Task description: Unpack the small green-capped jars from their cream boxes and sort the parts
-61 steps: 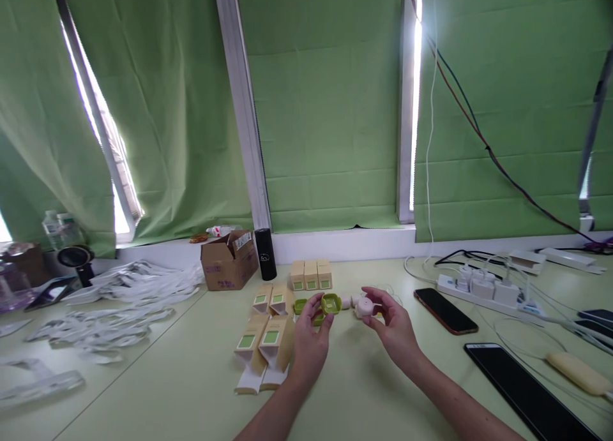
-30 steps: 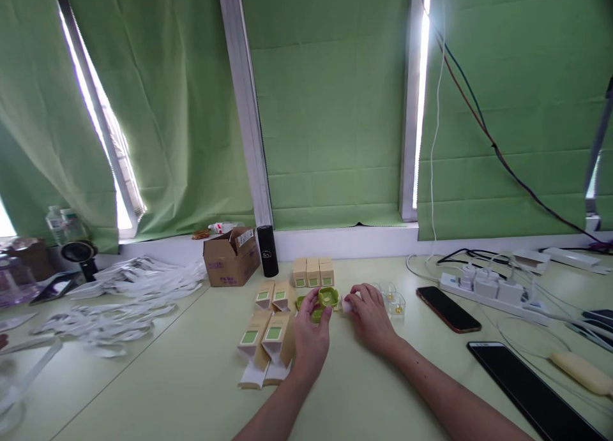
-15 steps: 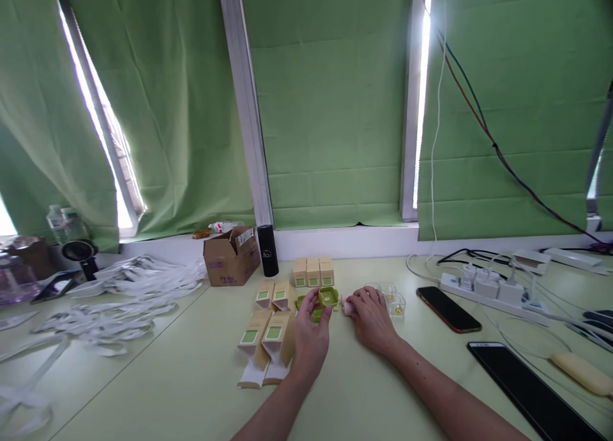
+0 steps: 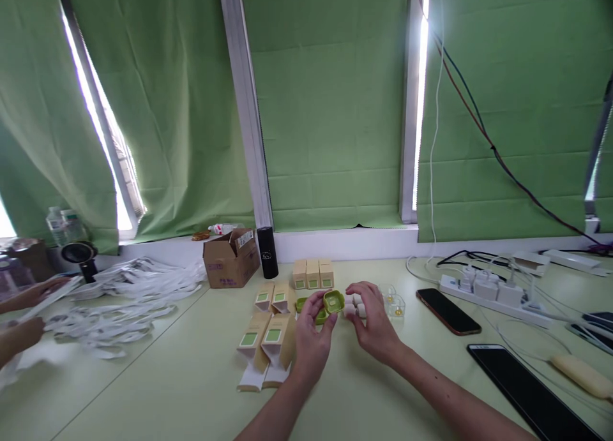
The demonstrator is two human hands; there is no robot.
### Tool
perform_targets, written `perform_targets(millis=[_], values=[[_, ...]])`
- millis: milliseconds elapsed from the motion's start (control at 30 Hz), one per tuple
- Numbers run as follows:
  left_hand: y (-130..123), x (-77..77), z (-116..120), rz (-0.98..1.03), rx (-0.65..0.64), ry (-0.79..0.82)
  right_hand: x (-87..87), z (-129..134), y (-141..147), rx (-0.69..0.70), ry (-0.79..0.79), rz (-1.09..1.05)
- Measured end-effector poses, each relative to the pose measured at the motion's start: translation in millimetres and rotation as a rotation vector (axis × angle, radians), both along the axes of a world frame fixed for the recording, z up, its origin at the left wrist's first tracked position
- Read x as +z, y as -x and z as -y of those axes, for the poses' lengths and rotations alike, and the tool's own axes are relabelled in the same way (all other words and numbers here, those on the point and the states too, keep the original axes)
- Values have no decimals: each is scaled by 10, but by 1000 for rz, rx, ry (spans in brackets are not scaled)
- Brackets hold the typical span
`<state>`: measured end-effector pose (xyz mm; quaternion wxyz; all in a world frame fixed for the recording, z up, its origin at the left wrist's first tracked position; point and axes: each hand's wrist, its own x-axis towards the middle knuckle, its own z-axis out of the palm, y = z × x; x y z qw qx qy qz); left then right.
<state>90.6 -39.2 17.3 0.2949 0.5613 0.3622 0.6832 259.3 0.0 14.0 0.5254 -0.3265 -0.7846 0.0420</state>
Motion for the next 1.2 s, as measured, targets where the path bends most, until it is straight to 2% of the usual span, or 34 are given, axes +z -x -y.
perform_targets(millis=[67, 133, 333, 633, 800, 1033, 1200], values=[[-16, 14, 18, 14, -43, 7, 11, 115, 52, 96, 16, -9], [-31, 28, 43, 20, -93, 25, -23, 198, 98, 115, 34, -69], [-66, 39, 107, -16, -167, 126, -164, 259, 182, 86, 15, -174], [-89, -24, 59, -121, -130, 140, -150, 282, 189, 5, -27, -190], [-74, -17, 75, -244, -49, 81, -104, 308, 133, 7, -64, -145], [-30, 45, 135, -348, 187, -65, -63, 332, 83, 32, -60, -115], [-31, 78, 170, -409, 226, -132, -80, 333, 91, 48, -40, -134]])
